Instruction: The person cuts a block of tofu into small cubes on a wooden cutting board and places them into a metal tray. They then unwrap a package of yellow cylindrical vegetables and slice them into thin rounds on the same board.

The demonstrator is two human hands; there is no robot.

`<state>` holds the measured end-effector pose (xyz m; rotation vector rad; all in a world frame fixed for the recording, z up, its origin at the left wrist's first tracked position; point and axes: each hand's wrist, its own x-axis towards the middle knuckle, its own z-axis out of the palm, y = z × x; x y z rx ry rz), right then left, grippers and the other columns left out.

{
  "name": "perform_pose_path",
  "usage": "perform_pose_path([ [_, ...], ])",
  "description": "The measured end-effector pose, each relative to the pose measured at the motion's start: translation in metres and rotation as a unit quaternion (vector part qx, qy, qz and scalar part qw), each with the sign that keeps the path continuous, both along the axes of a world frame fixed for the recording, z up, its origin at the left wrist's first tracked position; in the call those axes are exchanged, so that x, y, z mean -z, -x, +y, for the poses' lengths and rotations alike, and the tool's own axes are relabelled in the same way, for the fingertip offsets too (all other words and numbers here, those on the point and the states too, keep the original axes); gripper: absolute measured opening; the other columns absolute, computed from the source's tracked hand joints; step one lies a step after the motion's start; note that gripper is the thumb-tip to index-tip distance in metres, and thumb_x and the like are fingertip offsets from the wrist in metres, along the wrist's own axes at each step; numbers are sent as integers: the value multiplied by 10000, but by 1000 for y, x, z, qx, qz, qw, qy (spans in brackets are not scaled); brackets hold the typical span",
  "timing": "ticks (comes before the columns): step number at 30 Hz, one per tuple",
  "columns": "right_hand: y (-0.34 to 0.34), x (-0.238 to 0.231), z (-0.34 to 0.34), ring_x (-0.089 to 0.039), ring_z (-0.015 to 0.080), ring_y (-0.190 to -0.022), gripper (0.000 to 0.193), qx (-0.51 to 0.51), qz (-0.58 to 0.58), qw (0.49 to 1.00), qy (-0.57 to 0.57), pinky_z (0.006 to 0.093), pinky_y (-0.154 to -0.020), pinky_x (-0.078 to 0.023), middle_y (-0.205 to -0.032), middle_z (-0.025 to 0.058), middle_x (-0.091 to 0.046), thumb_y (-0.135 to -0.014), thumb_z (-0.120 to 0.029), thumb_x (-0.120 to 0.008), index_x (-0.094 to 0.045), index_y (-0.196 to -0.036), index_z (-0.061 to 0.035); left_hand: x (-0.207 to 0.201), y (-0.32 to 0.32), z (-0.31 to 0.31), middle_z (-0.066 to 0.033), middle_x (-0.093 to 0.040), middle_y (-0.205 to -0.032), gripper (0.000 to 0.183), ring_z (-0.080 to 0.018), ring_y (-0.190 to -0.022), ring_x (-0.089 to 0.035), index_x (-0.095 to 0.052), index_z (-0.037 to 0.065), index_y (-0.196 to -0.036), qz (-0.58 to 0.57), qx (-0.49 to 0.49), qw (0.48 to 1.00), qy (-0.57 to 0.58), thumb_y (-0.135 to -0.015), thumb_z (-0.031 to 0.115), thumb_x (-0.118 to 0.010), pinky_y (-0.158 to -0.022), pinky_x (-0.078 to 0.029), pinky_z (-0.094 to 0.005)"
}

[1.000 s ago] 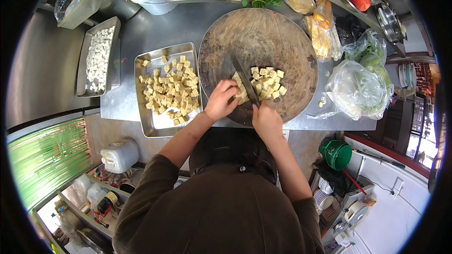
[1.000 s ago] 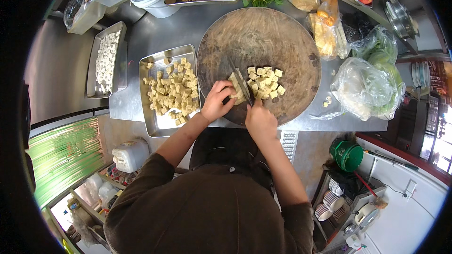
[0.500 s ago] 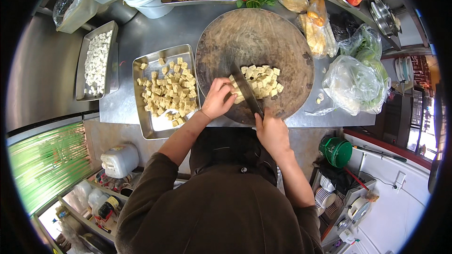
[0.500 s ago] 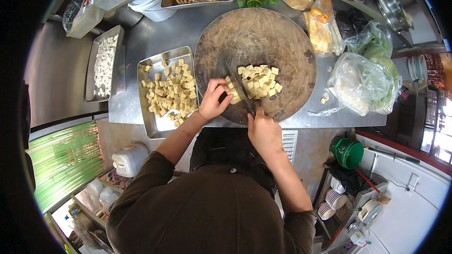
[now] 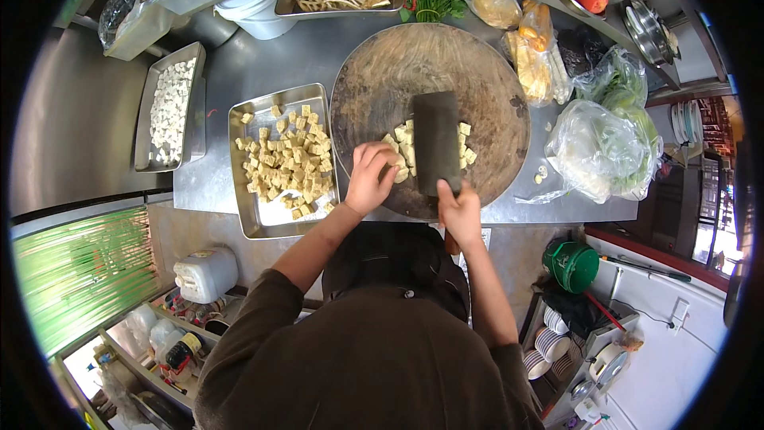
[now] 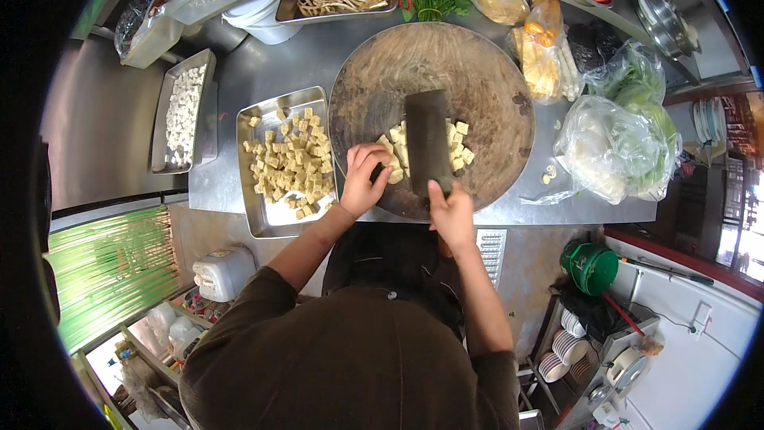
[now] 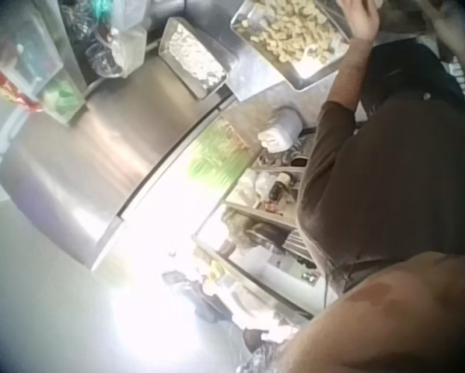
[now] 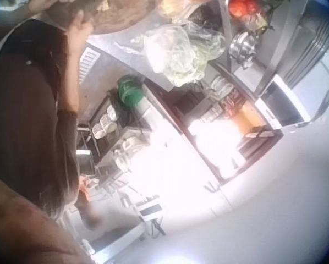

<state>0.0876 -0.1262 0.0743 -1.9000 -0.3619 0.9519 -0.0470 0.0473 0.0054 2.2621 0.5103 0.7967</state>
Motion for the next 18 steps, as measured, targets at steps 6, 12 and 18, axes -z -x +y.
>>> perform_pose_path([
  [6,-19,1,-68,-459,122,-389,243,192,128,965,-124,284,-370,-420,-555,24,-483,-1051,-261,-592,-509,-942,-61,5,-46,-34,-165,-324,-1579,553,-479,-1447,-252,-478,96,-1452,7,-88,995,52,-943,221,-654,-1189,-220,-582],
  [12,-26,42,-109,-444,123,-386,221,252,185,943,-112,298,-367,-413,-552,16,-479,-1042,-272,-607,-529,-946,-90,-17,-111,-33,-147,-291,-1604,850,-502,-1459,-214,-435,277,-1530,208,-80,973,-63,-808,623,-720,-1127,-108,-768],
  [18,-21,44,-79,-460,120,-399,245,201,216,950,-105,286,-371,-419,-572,20,-500,-1040,-277,-615,-511,-948,-75,-28,-134,-28,-107,-341,-1609,829,-462,-1475,-228,-474,289,-1516,331,9,939,-88,-819,699,-656,-1126,-127,-776],
])
